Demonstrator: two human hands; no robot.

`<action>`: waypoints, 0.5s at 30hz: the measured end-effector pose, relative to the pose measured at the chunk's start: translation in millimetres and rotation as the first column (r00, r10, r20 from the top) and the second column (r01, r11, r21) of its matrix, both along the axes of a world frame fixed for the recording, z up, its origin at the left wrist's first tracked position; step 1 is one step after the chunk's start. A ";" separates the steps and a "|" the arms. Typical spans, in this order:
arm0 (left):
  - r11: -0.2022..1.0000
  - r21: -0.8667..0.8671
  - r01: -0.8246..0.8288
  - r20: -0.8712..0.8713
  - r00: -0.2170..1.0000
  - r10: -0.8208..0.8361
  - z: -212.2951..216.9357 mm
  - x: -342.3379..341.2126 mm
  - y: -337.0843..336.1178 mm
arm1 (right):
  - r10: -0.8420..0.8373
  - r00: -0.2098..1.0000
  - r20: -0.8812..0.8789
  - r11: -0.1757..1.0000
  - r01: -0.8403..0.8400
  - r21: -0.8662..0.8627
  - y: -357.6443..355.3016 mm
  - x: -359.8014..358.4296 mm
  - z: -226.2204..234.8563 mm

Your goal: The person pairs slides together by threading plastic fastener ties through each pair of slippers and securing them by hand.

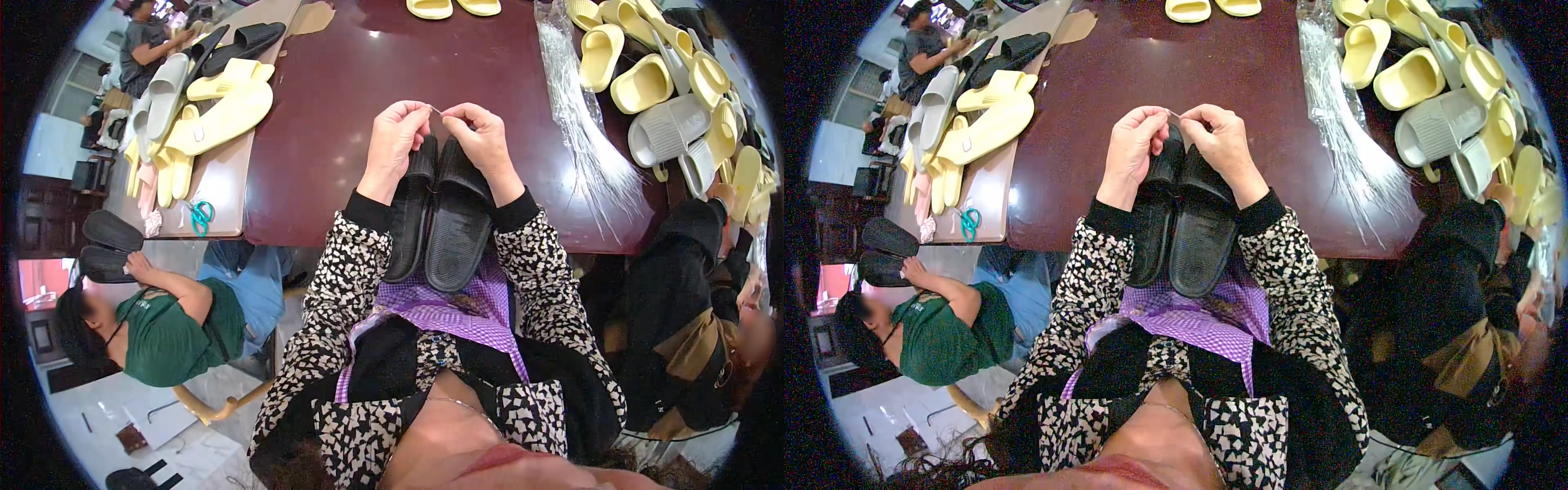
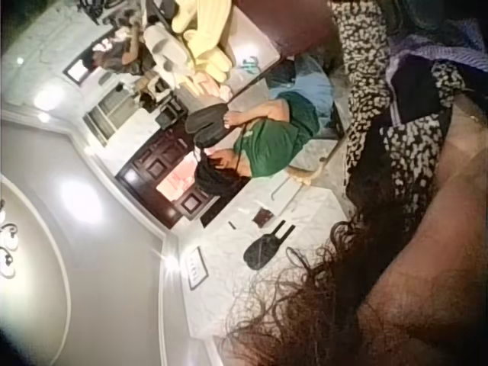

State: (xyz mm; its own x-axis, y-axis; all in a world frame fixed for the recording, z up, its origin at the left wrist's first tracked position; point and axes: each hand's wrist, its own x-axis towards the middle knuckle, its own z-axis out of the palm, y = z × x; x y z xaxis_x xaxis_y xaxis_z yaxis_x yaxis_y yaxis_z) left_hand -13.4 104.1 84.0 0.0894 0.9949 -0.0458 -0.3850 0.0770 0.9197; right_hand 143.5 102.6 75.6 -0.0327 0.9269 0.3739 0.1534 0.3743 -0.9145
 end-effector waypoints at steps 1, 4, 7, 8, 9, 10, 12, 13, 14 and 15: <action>1.000 -0.004 -0.005 -0.002 1.000 0.005 0.7 -0.1 -0.2 | -0.002 1.000 0.018 1.000 0.002 0.003 -0.4 -0.1 1.0; 1.000 -0.005 -0.008 -0.011 1.000 0.008 0.0 -0.7 -0.3 | -0.007 0.998 0.055 1.000 0.006 0.008 -1.1 -0.8 2.7; 1.000 0.004 -0.002 -0.022 1.000 0.002 -1.0 -0.8 -0.4 | -0.012 0.999 0.047 1.000 0.012 0.016 -1.7 -0.8 2.4; 1.000 0.003 0.000 -0.030 1.000 0.000 -1.4 -1.0 -0.4 | -0.013 0.999 0.047 1.000 0.012 0.015 -1.8 -1.0 2.2; 1.000 0.002 0.001 -0.038 0.999 -0.001 -2.0 -1.3 -0.4 | -0.026 0.997 0.068 0.999 0.024 0.031 -1.7 -1.3 2.0; 1.000 0.002 0.002 -0.048 0.999 -0.002 -2.1 -1.8 -0.2 | -0.038 0.995 0.088 0.998 0.034 0.048 -1.2 -1.8 2.3; 1.000 0.002 0.018 -0.047 0.999 -0.018 -2.8 -3.1 0.4 | -0.050 0.993 0.107 0.997 0.043 0.064 -0.6 -1.9 1.3; 0.999 0.003 0.034 -0.047 0.998 -0.034 -3.4 -3.5 0.5 | -0.089 0.985 0.148 0.989 0.070 0.127 -0.3 -1.6 -0.4; 0.999 0.003 0.051 -0.045 0.998 -0.051 -4.5 -3.4 0.4 | -0.130 0.974 0.186 0.977 0.094 0.191 -0.4 -1.3 -2.2; 0.999 0.002 0.050 -0.047 0.998 -0.050 -4.6 -3.3 0.7 | -0.174 0.960 0.219 0.960 0.115 0.256 -0.7 -1.9 -1.7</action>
State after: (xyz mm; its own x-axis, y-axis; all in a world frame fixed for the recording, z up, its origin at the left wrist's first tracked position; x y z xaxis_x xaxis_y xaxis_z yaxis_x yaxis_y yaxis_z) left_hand -16.6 104.8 79.4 0.1372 0.9894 -0.0475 -0.3374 0.0918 0.9369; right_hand 141.6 101.9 74.0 -0.0196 0.8127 0.5823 0.4234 0.5344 -0.7315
